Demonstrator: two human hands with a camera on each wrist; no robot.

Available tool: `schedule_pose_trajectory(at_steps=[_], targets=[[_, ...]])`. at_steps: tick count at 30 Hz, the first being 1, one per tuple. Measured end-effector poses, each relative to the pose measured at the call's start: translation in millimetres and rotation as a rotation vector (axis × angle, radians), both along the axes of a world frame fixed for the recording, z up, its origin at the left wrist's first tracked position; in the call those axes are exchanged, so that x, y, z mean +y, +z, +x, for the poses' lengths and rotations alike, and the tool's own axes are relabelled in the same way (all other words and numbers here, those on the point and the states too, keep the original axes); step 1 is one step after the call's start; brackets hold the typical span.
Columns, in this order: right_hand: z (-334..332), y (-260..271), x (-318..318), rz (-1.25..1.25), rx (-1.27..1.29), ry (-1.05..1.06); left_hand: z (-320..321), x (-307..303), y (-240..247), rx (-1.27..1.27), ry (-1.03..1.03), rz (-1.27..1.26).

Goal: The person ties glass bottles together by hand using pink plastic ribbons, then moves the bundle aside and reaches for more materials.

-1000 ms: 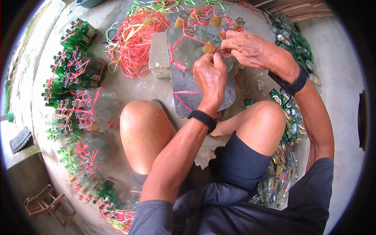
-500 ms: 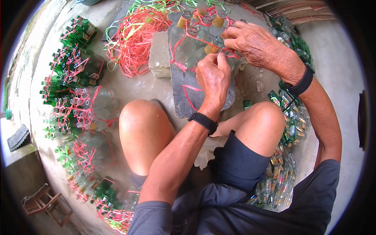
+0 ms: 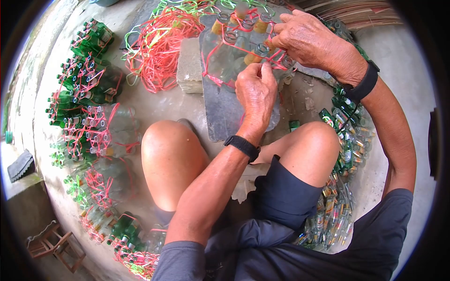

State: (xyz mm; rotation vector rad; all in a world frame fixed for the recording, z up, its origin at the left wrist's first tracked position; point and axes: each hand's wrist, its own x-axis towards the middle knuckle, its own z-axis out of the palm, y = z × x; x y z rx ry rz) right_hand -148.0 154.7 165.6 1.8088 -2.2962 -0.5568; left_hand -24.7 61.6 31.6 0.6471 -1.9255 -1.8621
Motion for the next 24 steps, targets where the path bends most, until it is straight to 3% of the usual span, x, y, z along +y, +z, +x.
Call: schedule_pose_trajectory(at_steps=[12,14,17,24], targets=[[-26,15,15,-0.031,-0.134,-0.112,-2,-1,9,-0.029,-0.029,0.023],[-27,19,11,0.097,-0.203,-0.295,-2,-1,9,-0.047,-0.036,0.031],[-28,18,11,0.033,-0.303,-0.318,-3,0,8,-0.013,-0.036,0.063],[-35,15,16,0.021,-0.230,-0.334,-4,2,8,-0.013,-0.042,0.086]])
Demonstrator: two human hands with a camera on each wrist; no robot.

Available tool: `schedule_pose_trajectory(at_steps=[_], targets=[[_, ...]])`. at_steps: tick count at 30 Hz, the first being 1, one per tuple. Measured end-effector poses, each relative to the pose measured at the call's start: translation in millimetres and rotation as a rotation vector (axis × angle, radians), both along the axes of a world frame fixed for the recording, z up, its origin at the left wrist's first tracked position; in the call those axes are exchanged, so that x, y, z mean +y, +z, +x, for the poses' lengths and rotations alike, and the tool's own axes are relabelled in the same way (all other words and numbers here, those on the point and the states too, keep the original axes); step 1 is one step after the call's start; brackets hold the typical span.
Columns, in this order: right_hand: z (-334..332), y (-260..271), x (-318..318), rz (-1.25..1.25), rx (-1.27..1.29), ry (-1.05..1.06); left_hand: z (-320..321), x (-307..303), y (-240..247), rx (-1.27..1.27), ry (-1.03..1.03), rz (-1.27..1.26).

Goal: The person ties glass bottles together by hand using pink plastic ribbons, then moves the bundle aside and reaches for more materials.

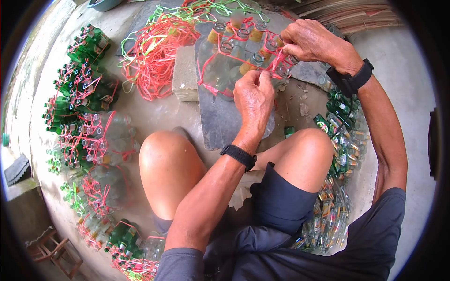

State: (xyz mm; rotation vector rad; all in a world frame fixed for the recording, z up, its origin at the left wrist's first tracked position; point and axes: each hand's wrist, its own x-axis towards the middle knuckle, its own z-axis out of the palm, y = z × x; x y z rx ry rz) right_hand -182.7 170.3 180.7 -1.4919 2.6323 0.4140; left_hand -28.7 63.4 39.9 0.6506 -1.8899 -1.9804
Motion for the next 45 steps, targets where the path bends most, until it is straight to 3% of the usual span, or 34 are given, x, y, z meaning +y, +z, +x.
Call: schedule_pose_trajectory(at_steps=[3,9,11,21,29,38,45], targets=[[-13,-9,6,-0.113,0.074,0.099,-2,1,-4,0.026,0.017,-0.011],[-21,-16,0,-0.166,0.064,0.090,-2,2,-2,0.028,0.016,-0.004],[-19,-15,-6,-0.121,0.004,-0.021,0,0,0,0.019,0.019,-0.014],[-25,-29,-12,-0.237,-0.049,-0.015,1,1,1,-0.020,-0.024,0.041],[-43,-42,-14,-0.381,-0.389,-0.063,1,6,0,-0.004,0.000,0.043],[-28,-6,-37,-0.300,-0.594,-0.202,1,7,1,-0.039,0.008,0.014],[-40,-4,-52,-0.052,-0.497,-0.150,0,5,-3,-0.025,0.010,0.070]])
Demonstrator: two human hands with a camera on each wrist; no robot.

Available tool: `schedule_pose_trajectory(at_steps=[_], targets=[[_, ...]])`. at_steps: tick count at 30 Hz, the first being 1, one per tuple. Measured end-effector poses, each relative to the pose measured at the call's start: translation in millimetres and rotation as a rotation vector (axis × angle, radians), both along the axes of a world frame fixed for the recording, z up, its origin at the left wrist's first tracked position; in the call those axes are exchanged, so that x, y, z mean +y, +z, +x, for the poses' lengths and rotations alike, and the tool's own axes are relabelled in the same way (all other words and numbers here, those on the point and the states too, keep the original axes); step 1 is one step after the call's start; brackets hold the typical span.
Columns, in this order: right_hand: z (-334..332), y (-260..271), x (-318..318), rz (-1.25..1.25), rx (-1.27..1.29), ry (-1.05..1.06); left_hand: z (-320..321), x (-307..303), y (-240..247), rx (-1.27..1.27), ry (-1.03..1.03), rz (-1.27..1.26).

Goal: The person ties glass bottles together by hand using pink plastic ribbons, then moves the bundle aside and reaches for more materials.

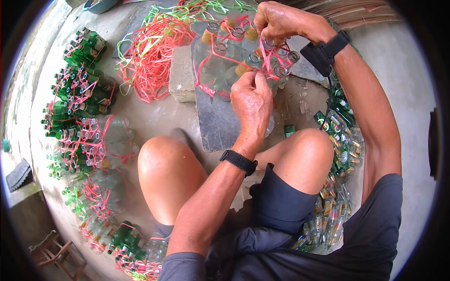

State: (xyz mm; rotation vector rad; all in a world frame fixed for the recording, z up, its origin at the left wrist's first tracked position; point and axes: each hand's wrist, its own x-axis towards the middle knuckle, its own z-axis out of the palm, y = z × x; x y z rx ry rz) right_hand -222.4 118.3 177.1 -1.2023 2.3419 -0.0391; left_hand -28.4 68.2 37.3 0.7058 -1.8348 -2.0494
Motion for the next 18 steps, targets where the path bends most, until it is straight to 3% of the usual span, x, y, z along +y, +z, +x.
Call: schedule_pose_trajectory(at_steps=[6,15,18], targets=[[-7,4,-1,0.023,-0.149,0.012,1,-1,-4,0.006,0.005,0.040],[3,8,-6,-0.075,-0.067,0.097,2,0,-6,0.028,0.004,0.063],[8,11,-19,0.095,0.083,0.098,3,-1,-7,0.043,0.007,0.042]])
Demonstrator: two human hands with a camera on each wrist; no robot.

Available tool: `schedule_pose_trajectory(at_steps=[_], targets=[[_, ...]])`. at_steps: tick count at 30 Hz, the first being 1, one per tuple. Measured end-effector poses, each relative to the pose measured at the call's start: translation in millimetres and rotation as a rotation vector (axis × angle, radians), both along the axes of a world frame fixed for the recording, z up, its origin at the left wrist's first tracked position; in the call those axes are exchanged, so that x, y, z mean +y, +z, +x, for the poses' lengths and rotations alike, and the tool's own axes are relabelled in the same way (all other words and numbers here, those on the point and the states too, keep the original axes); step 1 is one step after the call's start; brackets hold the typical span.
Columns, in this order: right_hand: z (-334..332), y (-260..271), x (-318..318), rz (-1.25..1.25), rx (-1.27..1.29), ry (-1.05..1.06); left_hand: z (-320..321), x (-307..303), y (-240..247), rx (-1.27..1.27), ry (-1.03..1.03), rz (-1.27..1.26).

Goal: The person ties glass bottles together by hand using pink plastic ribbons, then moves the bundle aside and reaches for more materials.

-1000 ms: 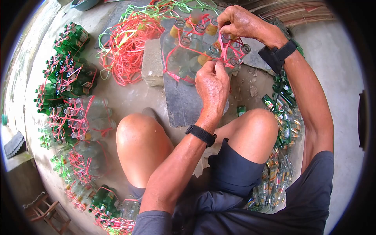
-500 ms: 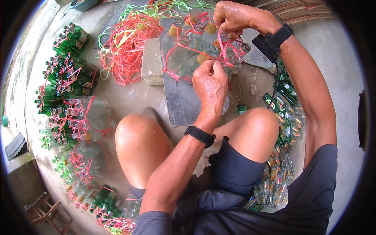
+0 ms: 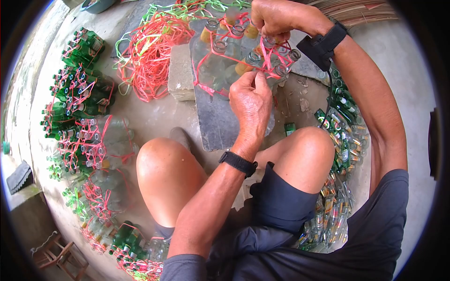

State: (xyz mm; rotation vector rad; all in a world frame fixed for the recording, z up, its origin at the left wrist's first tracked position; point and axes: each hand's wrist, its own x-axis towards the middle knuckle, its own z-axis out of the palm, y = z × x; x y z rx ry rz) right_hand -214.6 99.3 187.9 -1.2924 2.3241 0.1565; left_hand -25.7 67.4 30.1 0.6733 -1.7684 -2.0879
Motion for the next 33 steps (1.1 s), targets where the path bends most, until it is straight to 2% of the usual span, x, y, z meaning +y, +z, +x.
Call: schedule_pose_trajectory(at_steps=[2,8,12,14,15,17,20,24,26,29,33], targets=[[3,3,-4,0.081,-0.072,-0.181,0,1,-1,0.008,0.004,-0.019],[-15,-14,4,0.040,-0.247,-0.393,-1,3,-3,-0.022,0.027,-0.030],[-14,-10,0,0.085,-0.230,-0.382,0,2,0,-0.014,0.026,-0.031],[-15,-4,4,0.000,-0.201,-0.053,0,0,3,-0.024,0.009,0.009],[-19,-8,10,0.001,-0.202,-0.054,1,-1,4,-0.030,-0.002,0.014],[-28,-22,19,-0.242,-0.382,-0.006,0,0,3,-0.033,-0.012,0.018],[-16,-18,15,-0.185,-0.292,-0.056,0,2,-2,0.021,0.035,-0.030],[-11,-7,9,-0.139,-0.304,-0.021,-1,2,-4,0.021,0.038,-0.007],[-10,-6,4,0.024,-0.162,-0.026,-1,1,-3,0.015,0.039,-0.007],[-6,-9,1,0.026,-0.095,-0.070,-1,1,-3,0.011,0.039,-0.016],[-14,-10,2,0.015,-0.176,-0.075,-2,2,-3,-0.002,0.034,0.001]])
